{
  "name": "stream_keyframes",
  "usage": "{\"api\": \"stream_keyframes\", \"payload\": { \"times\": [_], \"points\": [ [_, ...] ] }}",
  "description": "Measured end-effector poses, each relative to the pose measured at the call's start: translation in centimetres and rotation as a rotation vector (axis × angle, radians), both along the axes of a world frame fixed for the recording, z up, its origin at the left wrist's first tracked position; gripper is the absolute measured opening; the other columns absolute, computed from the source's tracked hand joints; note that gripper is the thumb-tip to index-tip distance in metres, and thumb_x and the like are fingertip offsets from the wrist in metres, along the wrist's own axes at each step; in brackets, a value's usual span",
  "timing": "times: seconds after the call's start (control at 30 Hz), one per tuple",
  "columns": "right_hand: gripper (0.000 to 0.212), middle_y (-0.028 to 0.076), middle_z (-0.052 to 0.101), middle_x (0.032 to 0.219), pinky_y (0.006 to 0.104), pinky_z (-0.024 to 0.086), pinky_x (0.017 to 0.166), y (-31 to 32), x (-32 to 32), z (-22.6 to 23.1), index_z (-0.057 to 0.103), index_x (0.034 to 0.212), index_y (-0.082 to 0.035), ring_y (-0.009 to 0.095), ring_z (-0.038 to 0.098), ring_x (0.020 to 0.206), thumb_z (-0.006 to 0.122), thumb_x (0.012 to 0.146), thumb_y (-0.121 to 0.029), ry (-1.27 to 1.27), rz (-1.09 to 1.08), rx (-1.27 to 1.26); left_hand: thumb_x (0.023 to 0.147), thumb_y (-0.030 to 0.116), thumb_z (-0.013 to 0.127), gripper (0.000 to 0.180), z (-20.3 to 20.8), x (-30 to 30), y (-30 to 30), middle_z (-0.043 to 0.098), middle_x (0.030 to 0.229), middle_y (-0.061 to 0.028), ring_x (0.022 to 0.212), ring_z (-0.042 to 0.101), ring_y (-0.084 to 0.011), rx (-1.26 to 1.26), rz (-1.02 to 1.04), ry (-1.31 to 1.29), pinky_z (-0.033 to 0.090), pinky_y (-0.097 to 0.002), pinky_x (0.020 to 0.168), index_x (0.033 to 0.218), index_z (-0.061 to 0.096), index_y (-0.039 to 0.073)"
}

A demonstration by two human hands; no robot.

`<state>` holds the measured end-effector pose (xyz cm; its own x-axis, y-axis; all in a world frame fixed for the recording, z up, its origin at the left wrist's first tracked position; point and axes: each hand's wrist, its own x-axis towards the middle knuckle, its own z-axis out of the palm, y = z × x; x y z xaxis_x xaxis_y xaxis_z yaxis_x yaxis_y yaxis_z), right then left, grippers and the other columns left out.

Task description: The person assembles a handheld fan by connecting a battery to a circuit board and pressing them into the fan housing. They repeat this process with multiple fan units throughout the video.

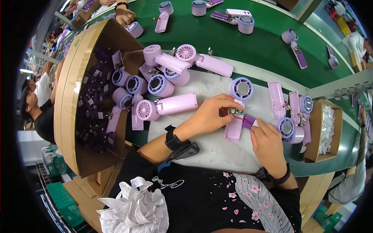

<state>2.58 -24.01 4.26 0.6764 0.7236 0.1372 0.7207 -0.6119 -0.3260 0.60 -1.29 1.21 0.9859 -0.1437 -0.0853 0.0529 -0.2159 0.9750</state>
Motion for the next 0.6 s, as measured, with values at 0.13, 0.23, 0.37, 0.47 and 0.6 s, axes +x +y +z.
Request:
{"api": "stream_keyframes", "payload": {
  "times": [0.13,0.23,0.37,0.47,0.6],
  "points": [
    [0.012,0.022,0.066,0.106,0.0409,0.051,0.075,-0.3,0.1,-0.7,0.064,0.085,0.003,0.034,0.062,0.083,0.068,0.077,-0.004,-0.054,0.005,-0.046,0.075,-0.001,0.063,0.037,-1.1,0.1,-0.4,0.061,0.115,-0.0098,0.081,0.06,-0.0131,0.007,0.005,-0.075,0.05,-0.0248,0.073,0.11,0.07,0.008],
    [0.01,0.022,0.066,0.105,0.0419,0.051,0.074,-0.3,0.0,-0.7,0.065,0.085,0.003,0.034,0.063,0.082,0.067,0.077,-0.003,-0.038,-0.001,-0.054,0.075,-0.002,0.063,0.037,-1.4,0.2,-0.5,0.062,0.115,-0.0093,0.081,0.06,-0.0131,0.013,0.012,-0.093,0.05,-0.0248,0.073,0.11,0.07,0.008],
    [0.009,0.022,0.067,0.103,0.0424,0.051,0.073,-0.2,0.2,-0.6,0.065,0.083,0.003,0.035,0.063,0.079,0.067,0.077,-0.002,-0.022,-0.018,-0.028,0.075,-0.002,0.063,0.037,-1.8,0.3,-0.6,0.062,0.114,-0.009,0.081,0.06,-0.0129,0.022,0.015,-0.104,0.051,-0.0249,0.073,0.109,0.07,0.009],
    [0.008,0.022,0.067,0.102,0.0426,0.051,0.072,-0.2,0.2,-0.9,0.064,0.083,0.004,0.035,0.063,0.078,0.066,0.077,-0.002,-0.048,-0.023,-0.025,0.075,-0.002,0.063,0.037,-1.7,0.4,-0.6,0.062,0.114,-0.009,0.081,0.06,-0.0127,0.03,0.011,-0.103,0.051,-0.0249,0.073,0.109,0.07,0.009],
    [0.008,0.023,0.067,0.102,0.0433,0.051,0.071,0.1,-0.2,-1.6,0.063,0.081,0.005,0.036,0.063,0.078,0.066,0.077,-0.001,-0.085,-0.052,-0.047,0.074,-0.002,0.064,0.037,-1.7,0.4,-0.6,0.062,0.114,-0.0089,0.08,0.06,-0.0121,0.043,0.002,-0.098,0.051,-0.025,0.072,0.109,0.07,0.009]
  ]
}}
